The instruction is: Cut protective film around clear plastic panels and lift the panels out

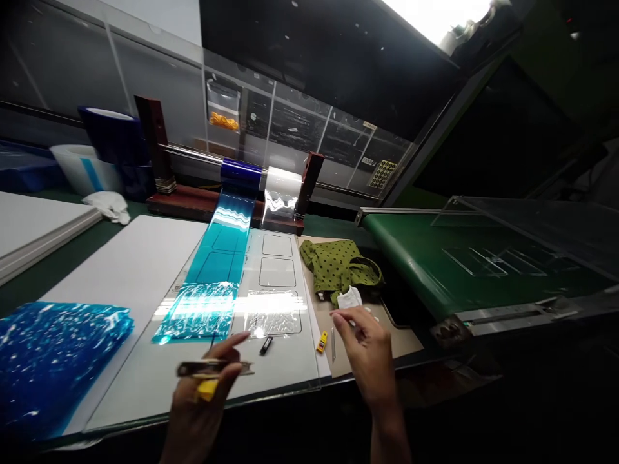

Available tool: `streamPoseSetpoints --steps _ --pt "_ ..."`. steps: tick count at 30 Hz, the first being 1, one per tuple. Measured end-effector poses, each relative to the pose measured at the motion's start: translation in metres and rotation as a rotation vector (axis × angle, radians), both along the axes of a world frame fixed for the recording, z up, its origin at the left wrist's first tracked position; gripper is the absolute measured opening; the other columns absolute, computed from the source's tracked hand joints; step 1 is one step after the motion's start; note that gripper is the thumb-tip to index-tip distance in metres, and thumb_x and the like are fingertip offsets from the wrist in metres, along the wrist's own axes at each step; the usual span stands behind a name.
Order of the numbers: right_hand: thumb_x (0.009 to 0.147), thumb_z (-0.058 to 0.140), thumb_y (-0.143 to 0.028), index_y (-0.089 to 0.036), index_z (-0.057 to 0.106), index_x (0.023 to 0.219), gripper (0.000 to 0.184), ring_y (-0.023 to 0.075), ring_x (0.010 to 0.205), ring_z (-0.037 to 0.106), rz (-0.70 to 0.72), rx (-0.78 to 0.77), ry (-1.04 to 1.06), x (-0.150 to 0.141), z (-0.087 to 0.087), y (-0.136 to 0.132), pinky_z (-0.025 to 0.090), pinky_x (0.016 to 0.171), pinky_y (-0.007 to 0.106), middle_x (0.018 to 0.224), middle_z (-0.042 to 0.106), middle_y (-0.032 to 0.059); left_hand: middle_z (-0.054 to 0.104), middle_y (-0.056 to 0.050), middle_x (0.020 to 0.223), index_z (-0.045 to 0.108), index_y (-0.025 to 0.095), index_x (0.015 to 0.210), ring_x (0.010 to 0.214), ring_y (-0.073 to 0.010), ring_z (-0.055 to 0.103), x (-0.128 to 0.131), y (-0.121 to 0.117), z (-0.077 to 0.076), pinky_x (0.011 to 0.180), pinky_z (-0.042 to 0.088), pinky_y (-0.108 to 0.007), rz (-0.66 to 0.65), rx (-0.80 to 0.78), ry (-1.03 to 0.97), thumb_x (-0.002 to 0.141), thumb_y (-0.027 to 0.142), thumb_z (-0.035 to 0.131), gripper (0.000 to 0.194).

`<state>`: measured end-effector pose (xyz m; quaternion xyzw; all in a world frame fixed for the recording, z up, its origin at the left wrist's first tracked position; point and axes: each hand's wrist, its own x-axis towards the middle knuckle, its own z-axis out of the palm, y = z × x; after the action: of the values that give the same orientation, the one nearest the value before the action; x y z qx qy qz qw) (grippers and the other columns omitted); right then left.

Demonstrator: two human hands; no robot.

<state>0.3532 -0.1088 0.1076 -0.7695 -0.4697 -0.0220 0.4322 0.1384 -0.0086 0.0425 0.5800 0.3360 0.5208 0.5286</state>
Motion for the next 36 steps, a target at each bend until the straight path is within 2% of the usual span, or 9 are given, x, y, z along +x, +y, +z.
streamPoseSetpoints --steps 5,8,11,16,21,24,26,30,36 --pt "0.091 0.046 -0.037 -0.022 0.067 0.083 0.027 0.0202 0.073 0.066 -0.196 -0.742 -0.147 0.022 -0.037 0.008 0.04 0.063 0.028 0.077 0.072 0.0037 0.062 0.002 0.075 0.068 0.023 0.106 0.066 -0.0118 0.059 0.007 -0.004 -0.006 0.063 0.049 -0.021 0.054 -0.046 0.031 0.082 0.04 0.06 0.03" --pt "0.087 0.055 -0.033 -0.019 0.065 0.084 0.018 0.0249 0.078 0.068 -0.217 -0.836 -0.177 0.013 -0.063 0.02 0.039 0.061 0.029 0.079 0.073 0.0082 0.063 -0.001 0.077 0.065 0.022 0.113 0.063 -0.0135 0.059 0.013 -0.009 -0.016 0.06 0.049 -0.024 -0.172 -0.025 0.144 0.085 0.043 0.055 0.036" --pt "0.084 0.057 -0.023 -0.016 0.064 0.094 0.015 0.0277 0.081 0.068 -0.227 -0.855 -0.19 0.007 -0.077 0.027 0.04 0.064 0.03 0.083 0.072 0.0118 0.065 -0.004 0.083 0.063 0.022 0.116 0.079 -0.019 0.064 0.015 -0.01 -0.021 0.07 0.052 -0.028 -0.173 -0.071 0.246 0.086 0.045 0.053 0.039" --pt "0.085 0.054 -0.021 -0.016 0.065 0.104 0.023 0.0226 0.079 0.067 -0.129 -0.782 -0.142 0.008 -0.06 0.026 0.044 0.067 0.029 0.082 0.073 0.0065 0.069 -0.006 0.098 0.063 0.025 0.114 0.102 -0.0239 0.063 0.015 -0.007 -0.017 0.087 0.05 -0.035 -0.235 -0.088 0.277 0.088 0.047 0.049 0.037" --pt "0.089 0.058 -0.032 -0.022 0.068 0.106 0.023 0.0194 0.084 0.066 0.246 -0.191 0.107 -0.021 -0.012 0.017 0.052 0.066 0.028 0.1 0.071 0.0059 0.066 -0.006 0.118 0.06 0.024 0.115 0.115 -0.021 0.058 0.016 -0.003 -0.017 0.095 0.046 -0.033 -0.319 -0.056 0.355 0.09 0.044 0.046 0.034" --pt "0.088 0.06 -0.022 -0.024 0.071 0.103 0.019 0.018 0.085 0.066 0.486 -0.018 0.115 -0.046 0.004 0.02 0.054 0.072 0.028 0.094 0.071 0.0048 0.069 -0.006 0.103 0.061 0.022 0.108 0.096 -0.0201 0.064 0.017 -0.003 -0.017 0.084 0.05 -0.031 -0.339 -0.03 0.389 0.091 0.044 0.043 0.033" --pt "0.088 0.06 -0.017 -0.025 0.071 0.105 0.022 0.0166 0.081 0.067 0.572 -0.008 0.08 -0.056 0.007 0.024 0.055 0.07 0.027 0.09 0.07 0.0046 0.07 -0.006 0.095 0.062 0.021 0.103 0.087 -0.0197 0.065 0.017 -0.003 -0.017 0.079 0.05 -0.031 -0.339 -0.036 0.402 0.091 0.046 0.043 0.033" --pt "0.087 0.06 -0.013 -0.025 0.069 0.108 0.025 0.0168 0.085 0.066 0.501 0.068 0.024 -0.059 0.002 0.028 0.055 0.074 0.028 0.092 0.07 0.0047 0.068 -0.006 0.108 0.06 0.023 0.109 0.1 -0.0203 0.062 0.014 -0.004 -0.018 0.087 0.046 -0.03 -0.354 -0.073 0.401 0.091 0.046 0.044 0.034" --pt "0.09 0.055 -0.013 -0.023 0.067 0.11 0.026 0.0168 0.084 0.065 0.502 0.005 0.009 -0.059 -0.01 0.024 0.054 0.073 0.027 0.093 0.067 0.0056 0.068 -0.002 0.092 0.06 0.023 0.097 0.085 -0.0178 0.063 0.015 -0.004 -0.021 0.074 0.045 -0.026 -0.381 -0.084 0.423 0.092 0.045 0.042 0.028"
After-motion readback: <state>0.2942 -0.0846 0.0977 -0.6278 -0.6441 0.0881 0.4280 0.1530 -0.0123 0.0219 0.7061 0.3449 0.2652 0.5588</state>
